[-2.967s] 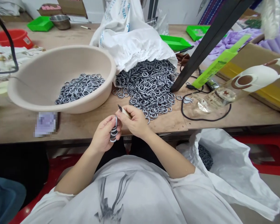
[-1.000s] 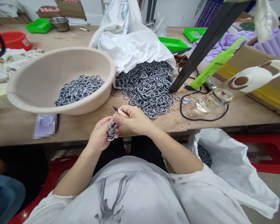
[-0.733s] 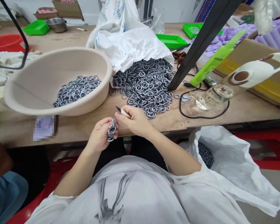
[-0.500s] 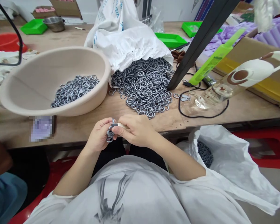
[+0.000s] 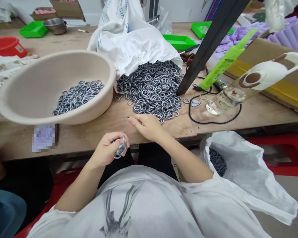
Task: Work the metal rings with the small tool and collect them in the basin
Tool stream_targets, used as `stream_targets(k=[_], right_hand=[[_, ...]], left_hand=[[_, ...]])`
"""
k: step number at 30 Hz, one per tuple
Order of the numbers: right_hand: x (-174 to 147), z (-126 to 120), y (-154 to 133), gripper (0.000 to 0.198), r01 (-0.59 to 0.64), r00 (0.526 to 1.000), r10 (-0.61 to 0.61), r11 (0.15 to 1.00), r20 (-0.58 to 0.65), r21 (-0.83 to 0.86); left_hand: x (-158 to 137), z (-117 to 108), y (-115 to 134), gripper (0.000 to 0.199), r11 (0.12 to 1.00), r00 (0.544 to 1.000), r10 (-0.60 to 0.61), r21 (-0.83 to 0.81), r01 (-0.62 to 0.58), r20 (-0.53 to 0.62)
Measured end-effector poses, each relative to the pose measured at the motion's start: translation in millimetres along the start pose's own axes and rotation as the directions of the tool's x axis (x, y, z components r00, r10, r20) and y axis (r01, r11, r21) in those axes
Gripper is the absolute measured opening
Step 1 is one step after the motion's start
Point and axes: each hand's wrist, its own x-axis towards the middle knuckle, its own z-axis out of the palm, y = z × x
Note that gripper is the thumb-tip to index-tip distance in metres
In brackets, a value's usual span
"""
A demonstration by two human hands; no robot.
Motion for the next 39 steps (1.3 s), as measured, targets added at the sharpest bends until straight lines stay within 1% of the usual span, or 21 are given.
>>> stream_targets(k=[1,2,4,5,7,9,10,12,14,17,19,20,22,24,25,27,30,33,35,37,39], right_hand=[[-0.6,2.1,1.2,0.052,-0.001,0.998,0.004,0.999,-0.065,0.052],[-2.8,4.4,0.5,0.050,0.034,0.990,-0.021,0.995,-0.137,0.094],[-10.2,10.1,-5.0,0.044,0.172,0.956,-0.140,0.979,-0.257,0.106],[-14.3,13.5,-8.8,0.040,0.246,0.934,-0.216,0.966,-0.285,0.077],[-20.6,20.6,-15.2,0.028,0.352,0.898,-0.337,0.936,-0.283,0.001],[-22.6,26.4,-18.7,0.012,0.377,0.889,-0.373,0.925,-0.267,-0.036],[-22.2,28.3,-19.4,0.006,0.369,0.891,-0.364,0.929,-0.271,-0.034],[-19.6,29.6,-19.4,0.002,0.343,0.900,-0.331,0.939,-0.283,-0.005],[-16.9,29.1,-18.7,0.002,0.337,0.902,-0.320,0.941,-0.289,0.012],[-14.1,29.2,-17.7,0.002,0.365,0.886,-0.360,0.930,-0.292,-0.039],[-12.8,31.5,-17.5,0.006,0.349,0.889,-0.348,0.936,-0.298,-0.053],[-12.2,33.1,-17.7,0.010,0.328,0.895,-0.322,0.944,-0.307,-0.033],[-11.4,36.2,-19.2,0.018,0.260,0.917,-0.226,0.964,-0.329,0.063],[-11.5,38.1,-21.7,0.023,0.171,0.941,-0.106,0.968,-0.322,0.182],[-12.0,38.5,-23.1,0.024,0.125,0.953,-0.051,0.964,-0.299,0.233],[-13.9,38.2,-26.0,0.023,0.053,0.972,0.021,0.950,-0.233,0.308],[-17.7,37.0,-29.5,0.023,-0.010,0.985,0.078,0.916,-0.155,0.401],[-20.2,34.9,-30.4,0.028,-0.086,0.986,0.149,0.849,-0.080,0.522],[-19.1,30.9,-28.5,0.029,-0.077,0.990,0.130,0.834,-0.058,0.547],[-14.8,24.5,-25.2,0.030,0.012,0.999,0.014,0.858,-0.046,0.513],[-8.2,17.9,-22.0,0.031,0.106,0.993,-0.117,0.867,-0.008,0.488]], left_hand=[[0.9,0.1,0.6,0.023,0.999,0.999,-0.002,-0.046,0.000,-0.052],[2.3,0.4,1.5,0.023,0.995,0.993,-0.006,-0.096,-0.005,-0.117],[5.9,1.7,3.7,0.022,0.983,0.974,-0.022,-0.184,-0.021,-0.225],[7.5,2.9,4.7,0.022,0.976,0.966,-0.029,-0.214,-0.028,-0.258],[9.7,5.7,5.6,0.023,0.969,0.956,-0.046,-0.247,-0.028,-0.288],[10.2,7.7,4.9,0.024,0.968,0.953,-0.062,-0.252,-0.016,-0.298],[10.0,7.9,3.9,0.024,0.970,0.953,-0.067,-0.243,-0.007,-0.295],[9.2,6.6,1.2,0.023,0.978,0.956,-0.057,-0.211,-0.006,-0.289],[8.4,4.2,-1.2,0.021,0.983,0.957,-0.034,-0.182,-0.020,-0.290],[7.7,2.0,-3.0,0.018,0.986,0.963,-0.023,-0.164,-0.022,-0.269],[7.5,2.5,-3.3,0.021,0.989,0.970,-0.003,-0.147,-0.034,-0.242],[7.4,3.0,-3.4,0.027,0.990,0.974,0.022,-0.132,-0.053,-0.226],[7.3,3.6,-3.9,0.034,0.991,0.972,0.093,-0.074,-0.111,-0.216],[7.2,3.0,-4.8,0.030,0.988,0.963,0.151,0.005,-0.153,-0.223],[7.1,2.1,-5.1,0.028,0.986,0.960,0.164,0.035,-0.160,-0.227],[7.1,0.1,-5.2,0.029,0.988,0.965,0.155,0.060,-0.145,-0.210],[6.9,-2.3,-2.9,0.032,0.992,0.978,0.122,0.045,-0.115,-0.171],[6.3,-4.1,1.7,0.030,0.994,0.981,0.104,0.044,-0.098,-0.162],[5.8,-6.1,5.2,0.025,0.998,0.990,0.060,0.040,-0.055,-0.129],[5.8,-8.7,8.5,0.021,1.000,0.998,-0.005,0.030,0.007,-0.059],[6.5,-11.2,11.6,0.018,0.998,0.998,-0.060,0.017,0.059,0.027]])
